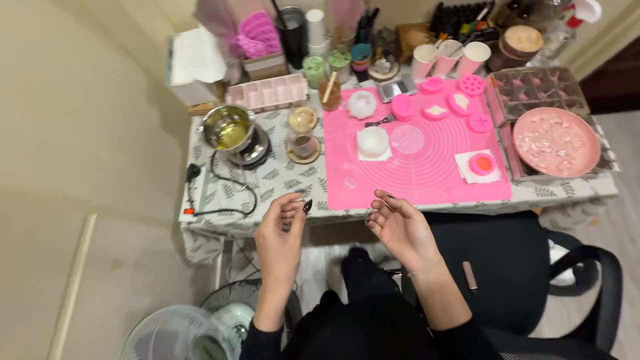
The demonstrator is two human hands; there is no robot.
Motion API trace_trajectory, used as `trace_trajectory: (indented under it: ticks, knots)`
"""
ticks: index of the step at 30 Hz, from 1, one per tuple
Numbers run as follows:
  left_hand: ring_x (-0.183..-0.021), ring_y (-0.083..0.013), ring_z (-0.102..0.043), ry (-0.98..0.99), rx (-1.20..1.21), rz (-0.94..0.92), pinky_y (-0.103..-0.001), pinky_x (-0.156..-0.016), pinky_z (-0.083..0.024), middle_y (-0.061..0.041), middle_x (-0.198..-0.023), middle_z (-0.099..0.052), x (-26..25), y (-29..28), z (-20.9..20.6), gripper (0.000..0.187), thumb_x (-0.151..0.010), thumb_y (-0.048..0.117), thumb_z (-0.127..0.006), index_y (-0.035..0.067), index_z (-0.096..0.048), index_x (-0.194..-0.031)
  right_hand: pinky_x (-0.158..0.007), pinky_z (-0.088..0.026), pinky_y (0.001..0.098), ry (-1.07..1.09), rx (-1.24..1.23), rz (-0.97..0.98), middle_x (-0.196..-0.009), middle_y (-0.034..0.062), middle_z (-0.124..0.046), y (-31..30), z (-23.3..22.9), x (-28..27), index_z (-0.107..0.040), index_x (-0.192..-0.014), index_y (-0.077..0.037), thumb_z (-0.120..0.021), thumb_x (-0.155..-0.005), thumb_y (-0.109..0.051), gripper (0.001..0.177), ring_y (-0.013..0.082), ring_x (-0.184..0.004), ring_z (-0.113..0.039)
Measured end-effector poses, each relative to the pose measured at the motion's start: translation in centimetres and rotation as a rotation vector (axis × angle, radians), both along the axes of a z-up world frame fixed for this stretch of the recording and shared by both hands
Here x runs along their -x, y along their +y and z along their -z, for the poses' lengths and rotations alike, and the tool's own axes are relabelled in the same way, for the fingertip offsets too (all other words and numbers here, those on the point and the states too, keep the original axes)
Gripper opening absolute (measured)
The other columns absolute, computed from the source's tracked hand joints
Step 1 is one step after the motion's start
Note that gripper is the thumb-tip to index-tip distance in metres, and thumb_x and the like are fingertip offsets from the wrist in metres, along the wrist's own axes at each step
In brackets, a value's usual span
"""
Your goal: The person wipes silicone candle molds with a tissue, moving a tray of mold pieces aside, then flexes and presses a pink silicone mold to release a white candle from it and holds up the removed candle.
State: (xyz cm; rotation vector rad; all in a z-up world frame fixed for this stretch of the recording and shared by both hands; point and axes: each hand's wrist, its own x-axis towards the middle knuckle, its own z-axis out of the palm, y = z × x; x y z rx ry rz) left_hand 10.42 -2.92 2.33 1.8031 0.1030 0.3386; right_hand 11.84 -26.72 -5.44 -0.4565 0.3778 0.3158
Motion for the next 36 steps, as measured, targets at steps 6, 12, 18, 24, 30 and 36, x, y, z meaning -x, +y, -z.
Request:
trace_trajectory:
  ticks: [6,12,18,24,30,36]
  knots:
    - [-0.073,-0.0144,-0.073,0.182,-0.069,0.056,-0.028,-0.069,-0.056,-0.010,-0.081,-0.076,-8.3,-2.1,1.1,0.014,-0.093,0.009,-0.068,0.001,-0.075,-0.103,-0.086,-0.053,0.0374,-0.051,0.071,-0.013,-0.100,0.0118,-0.066,-3.4,3.3,-7.5,-0.059,-0.121,0.001,-0.055,-0.100,-0.013,0.026,0.0243,-0.090,-0.063]
    - [-0.087,-0.0179,-0.072,-0.022,-0.203,0.158,-0.029,-0.076,-0.058,-0.014,-0.111,-0.073,-14.8,-5.6,2.2,0.034,-0.085,0.003,-0.072,0.003,-0.068,-0.119,-0.076,-0.055,0.0357,-0.065,1.444,-0.151,-0.101,0.0107,-0.067,-5.9,8.1,-15.6,-0.058,-0.123,-0.003,-0.069,-0.085,-0.016,0.042,0.0199,-0.085,-0.069]
    - [-0.071,-0.0187,-0.069,0.156,-0.193,0.208,-0.030,-0.071,-0.057,-0.012,-0.125,-0.065,-18.1,-6.5,2.9,0.040,-0.087,-0.001,-0.066,0.007,-0.063,-0.127,-0.070,-0.054,0.0319,0.071,1.343,-0.071,-0.098,0.0114,-0.068,-6.7,12.7,-17.7,-0.060,-0.125,-0.001,-0.069,-0.086,-0.015,0.042,0.0186,-0.078,-0.068]
    - [-0.074,-0.0194,-0.064,0.086,-0.237,0.391,-0.031,-0.072,-0.057,-0.011,-0.124,-0.066,-21.6,-6.2,2.8,0.050,-0.089,-0.004,-0.065,0.010,-0.060,-0.137,-0.071,-0.058,0.0305,0.127,1.142,0.084,-0.098,0.0120,-0.069,-6.3,15.5,-15.5,-0.059,-0.123,-0.002,-0.065,-0.089,-0.013,0.036,0.0198,-0.079,-0.072]
    - [-0.069,-0.0167,-0.065,0.099,-0.190,0.441,-0.030,-0.069,-0.056,-0.010,-0.119,-0.064,-23.9,-6.2,2.3,0.053,-0.088,-0.006,-0.062,0.014,-0.061,-0.137,-0.071,-0.059,0.0294,0.085,1.561,-0.076,-0.096,0.0054,-0.071,-3.3,13.3,-15.6,-0.065,-0.118,-0.008,-0.063,-0.094,-0.016,0.026,0.0158,-0.083,-0.073]
    - [-0.068,-0.0178,-0.063,0.091,-0.230,0.519,-0.031,-0.068,-0.054,-0.010,-0.118,-0.066,-23.7,-6.2,1.8,0.050,-0.091,-0.007,-0.058,0.015,-0.063,-0.135,-0.069,-0.055,0.0343,-0.028,1.495,0.015,-0.084,0.0120,-0.072,-1.7,9.7,-17.2,-0.065,-0.116,-0.004,-0.064,-0.092,-0.015,0.026,0.0206,-0.076,-0.073]
